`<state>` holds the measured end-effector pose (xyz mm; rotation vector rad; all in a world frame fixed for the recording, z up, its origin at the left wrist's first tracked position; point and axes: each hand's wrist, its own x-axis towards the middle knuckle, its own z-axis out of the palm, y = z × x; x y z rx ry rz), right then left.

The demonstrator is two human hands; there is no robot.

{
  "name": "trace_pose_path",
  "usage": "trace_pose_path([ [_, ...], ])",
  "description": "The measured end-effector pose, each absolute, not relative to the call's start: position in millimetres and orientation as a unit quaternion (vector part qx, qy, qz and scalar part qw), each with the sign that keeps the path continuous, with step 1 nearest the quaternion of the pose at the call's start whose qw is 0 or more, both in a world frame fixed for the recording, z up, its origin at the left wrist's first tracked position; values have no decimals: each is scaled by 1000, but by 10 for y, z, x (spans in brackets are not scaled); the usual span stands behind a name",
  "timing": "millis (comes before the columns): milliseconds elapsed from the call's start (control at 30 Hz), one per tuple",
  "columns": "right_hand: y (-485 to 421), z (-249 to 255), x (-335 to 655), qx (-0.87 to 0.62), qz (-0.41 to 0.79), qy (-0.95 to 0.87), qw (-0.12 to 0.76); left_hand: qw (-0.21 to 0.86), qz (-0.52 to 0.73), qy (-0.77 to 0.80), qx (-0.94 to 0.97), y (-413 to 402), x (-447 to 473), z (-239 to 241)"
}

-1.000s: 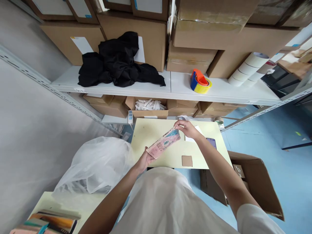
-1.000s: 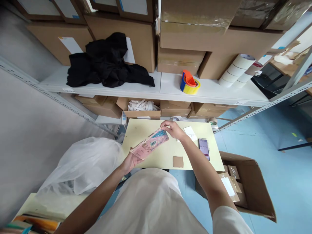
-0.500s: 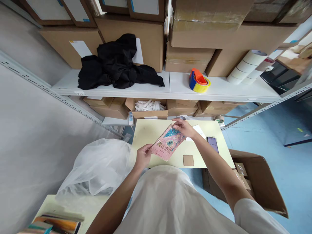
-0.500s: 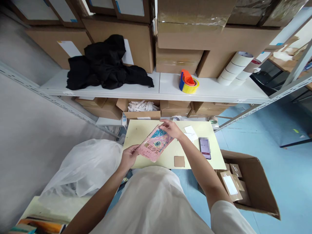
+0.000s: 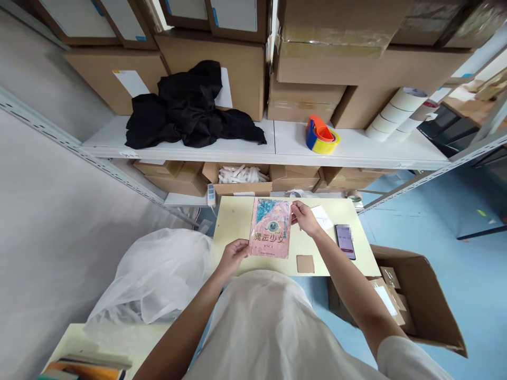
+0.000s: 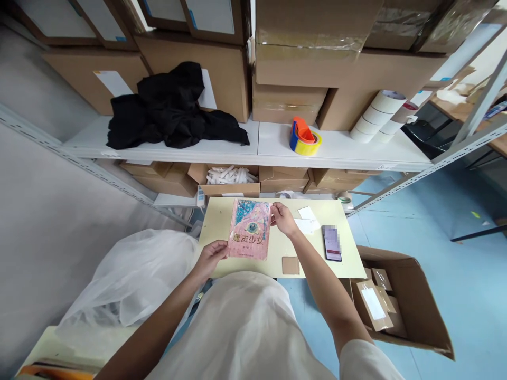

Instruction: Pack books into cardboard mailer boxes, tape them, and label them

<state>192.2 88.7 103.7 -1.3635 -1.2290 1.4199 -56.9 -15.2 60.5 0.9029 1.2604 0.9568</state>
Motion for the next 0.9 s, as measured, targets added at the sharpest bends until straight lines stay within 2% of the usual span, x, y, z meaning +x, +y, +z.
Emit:
trace_pose_path([
  [200,829,1002,1883,-516,573,-452,448,603,423,556,384,-148,-524,618],
  [467,430,834,1882,-465,646,-476,374,610,433,560,356,-167,-570,551],
  [600,278,710,1865,-485,633,-459,390,597,427,556,391,-138,-573,521],
  [900,517,288,1364,-531,652,-374,392,492,425,621,437,308,-865,159],
])
